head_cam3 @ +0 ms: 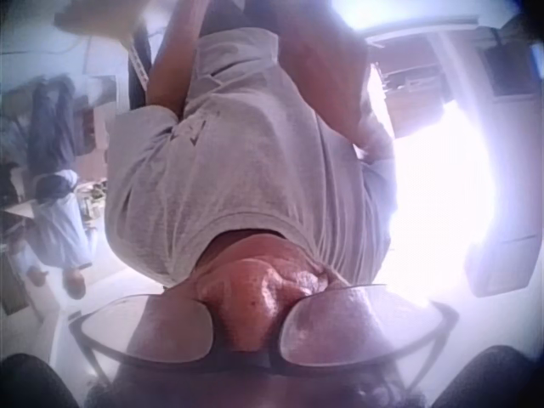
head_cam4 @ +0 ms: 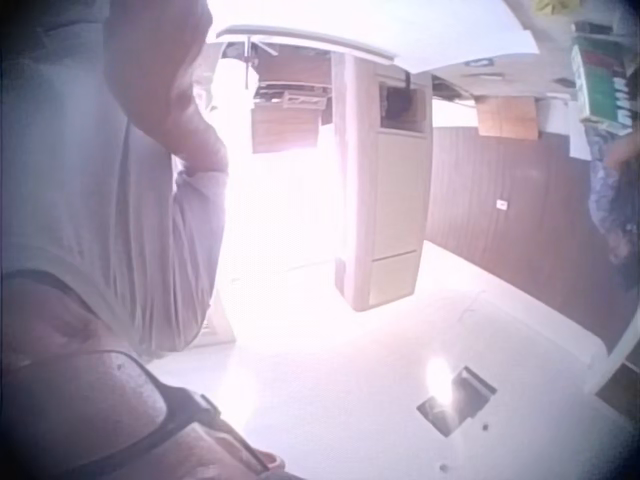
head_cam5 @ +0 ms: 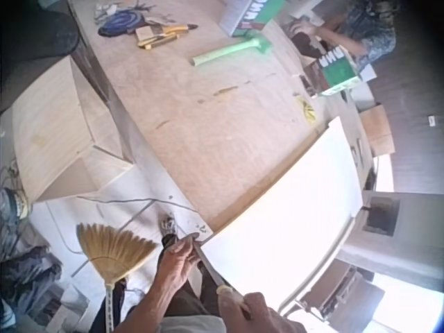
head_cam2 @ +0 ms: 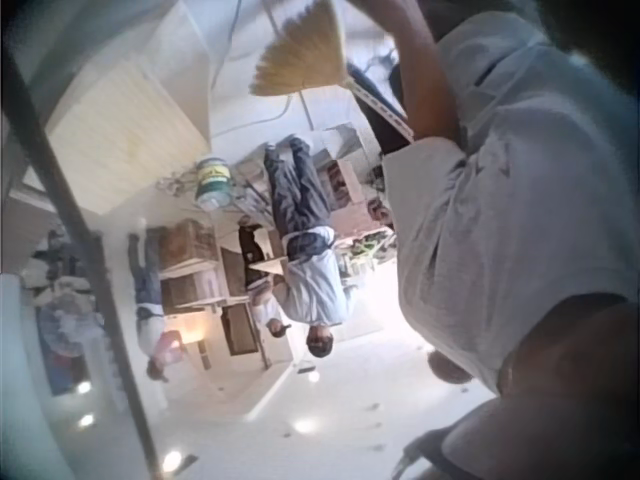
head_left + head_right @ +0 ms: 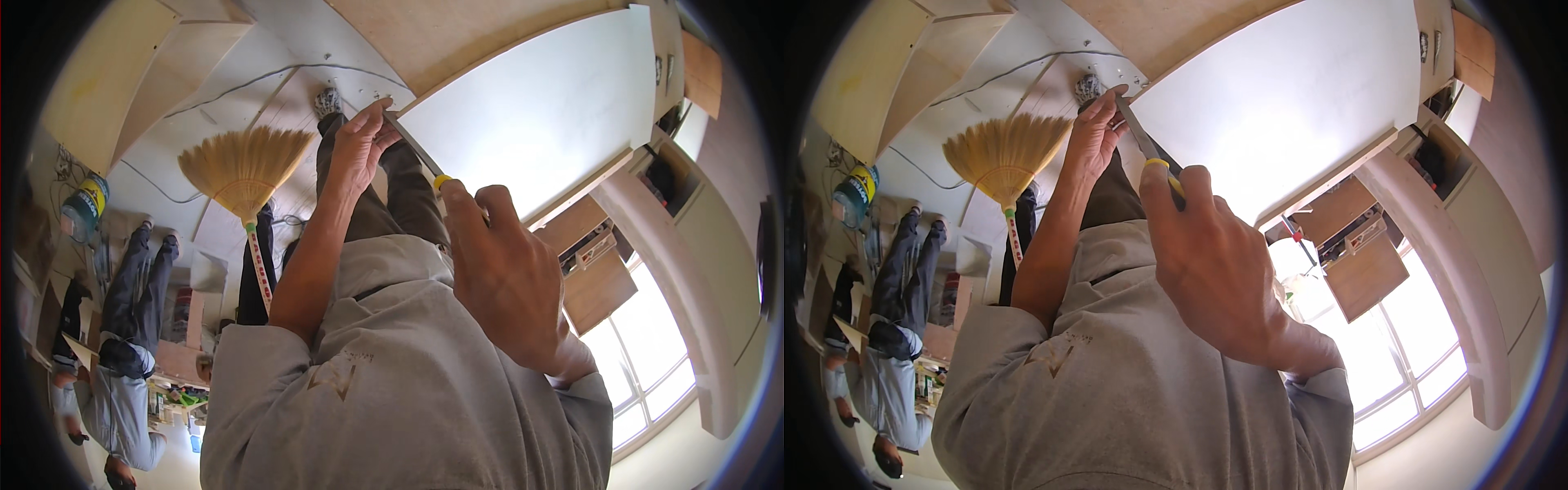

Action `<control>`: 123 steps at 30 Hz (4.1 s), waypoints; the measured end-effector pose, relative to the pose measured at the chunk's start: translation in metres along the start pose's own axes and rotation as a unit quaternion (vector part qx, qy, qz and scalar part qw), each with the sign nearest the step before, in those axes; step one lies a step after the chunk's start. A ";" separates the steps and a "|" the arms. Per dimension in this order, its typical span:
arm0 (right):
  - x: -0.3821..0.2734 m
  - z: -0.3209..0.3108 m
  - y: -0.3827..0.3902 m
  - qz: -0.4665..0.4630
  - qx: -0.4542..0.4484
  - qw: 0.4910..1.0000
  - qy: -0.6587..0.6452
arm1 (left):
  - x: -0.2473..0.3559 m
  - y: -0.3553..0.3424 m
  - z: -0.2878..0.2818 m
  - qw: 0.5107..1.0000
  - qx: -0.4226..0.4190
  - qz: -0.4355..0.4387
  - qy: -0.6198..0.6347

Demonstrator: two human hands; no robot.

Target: Filing and clamping a wood strip to a panel for construction/renovation.

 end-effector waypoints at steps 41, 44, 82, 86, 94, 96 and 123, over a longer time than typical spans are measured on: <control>-0.005 -0.010 -0.024 -0.029 -0.122 0.992 0.021 | 0.001 -0.002 -0.004 0.998 0.041 -0.024 -0.030; -0.003 -0.007 -0.025 0.011 -0.094 0.994 0.052 | 0.001 -0.007 -0.002 0.998 0.036 -0.029 -0.040; 0.014 0.015 -0.004 0.011 -0.058 0.998 0.013 | -0.001 -0.002 0.007 1.000 0.005 -0.004 0.021; 0.010 0.015 -0.003 -0.014 -0.123 0.992 0.001 | -0.001 0.000 0.007 1.000 0.003 -0.009 0.021; 0.006 0.014 -0.005 -0.025 -0.103 0.994 0.018 | 0.003 -0.001 0.004 1.000 0.009 -0.009 0.022; 0.007 0.018 -0.005 -0.023 -0.108 0.994 0.021 | 0.003 -0.005 0.003 1.000 0.007 0.003 0.011; 0.013 0.028 -0.010 0.041 -0.096 0.995 0.009 | -0.002 -0.013 0.001 0.998 0.007 -0.003 0.062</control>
Point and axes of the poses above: each hand's wrist, its own y-axis away from the middle knuckle, its own z-axis out of the palm, x = y × z, the point moved 9 cm from there along -y, towards the middle knuckle, and after that the axes turned 1 degree about y, right-handed, at the moved point
